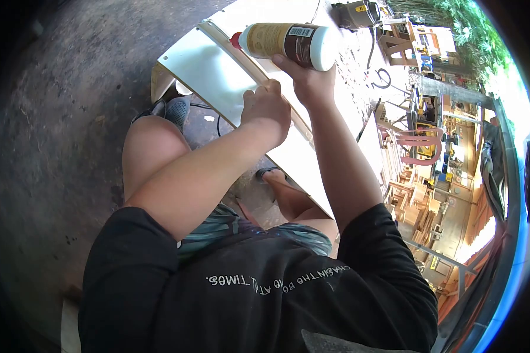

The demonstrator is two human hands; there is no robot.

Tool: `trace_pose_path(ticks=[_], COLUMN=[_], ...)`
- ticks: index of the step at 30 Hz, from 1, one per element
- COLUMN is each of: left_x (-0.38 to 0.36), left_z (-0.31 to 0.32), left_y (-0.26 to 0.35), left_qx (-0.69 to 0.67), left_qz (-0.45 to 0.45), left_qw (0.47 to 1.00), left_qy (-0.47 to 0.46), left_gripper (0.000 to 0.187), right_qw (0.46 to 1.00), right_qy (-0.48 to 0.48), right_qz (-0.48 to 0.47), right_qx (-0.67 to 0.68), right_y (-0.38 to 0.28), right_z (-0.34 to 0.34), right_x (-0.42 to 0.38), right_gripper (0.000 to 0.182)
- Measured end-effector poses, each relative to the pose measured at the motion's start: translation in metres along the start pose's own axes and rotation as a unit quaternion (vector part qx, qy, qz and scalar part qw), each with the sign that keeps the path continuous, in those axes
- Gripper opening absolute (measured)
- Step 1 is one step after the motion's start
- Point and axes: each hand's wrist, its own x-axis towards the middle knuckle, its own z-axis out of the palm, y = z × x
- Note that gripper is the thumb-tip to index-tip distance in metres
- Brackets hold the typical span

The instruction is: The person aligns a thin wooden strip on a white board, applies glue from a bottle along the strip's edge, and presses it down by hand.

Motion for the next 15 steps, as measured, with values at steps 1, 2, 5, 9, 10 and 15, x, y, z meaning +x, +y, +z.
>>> trace_pose_path(ticks=[1, 2, 5, 9, 10, 15], left_x=[0.001, 0.002, 0.003, 0.003, 0.004, 0.003], left_z=[0.000, 0.000, -0.003, -0.001, -0.002, -0.005], left_y=[-0.001, -0.001, -0.003, -0.004, -0.004, -0.007], left_qx=[0.003, 0.005, 0.015, 0.015, 0.009, 0.016], left_qz=[0.002, 0.005, 0.012, 0.013, 0.011, 0.022], left_qw=[1.000, 1.000, 0.999, 0.999, 0.999, 0.999], left_qy=[-0.004, -0.008, -0.027, -0.028, -0.030, -0.031], left_gripper=[0.064, 0.064, 0.060, 0.055, 0.054, 0.055], right_qw=[1.000, 0.999, 0.997, 0.998, 0.997, 0.996], right_qy=[0.004, 0.007, 0.001, -0.017, -0.018, -0.014], right_qz=[-0.016, -0.032, -0.065, -0.052, -0.051, -0.073], right_qx=[0.021, 0.042, 0.040, 0.039, 0.052, 0.047], right_y=[-0.001, -0.003, -0.007, -0.013, -0.014, -0.012], right_z=[0.003, 0.007, 0.014, 0.019, 0.020, 0.027], right_x=[0.001, 0.001, 0.003, 0.008, 0.010, 0.017], right_gripper=[0.062, 0.062, 0.063, 0.065, 0.065, 0.066])
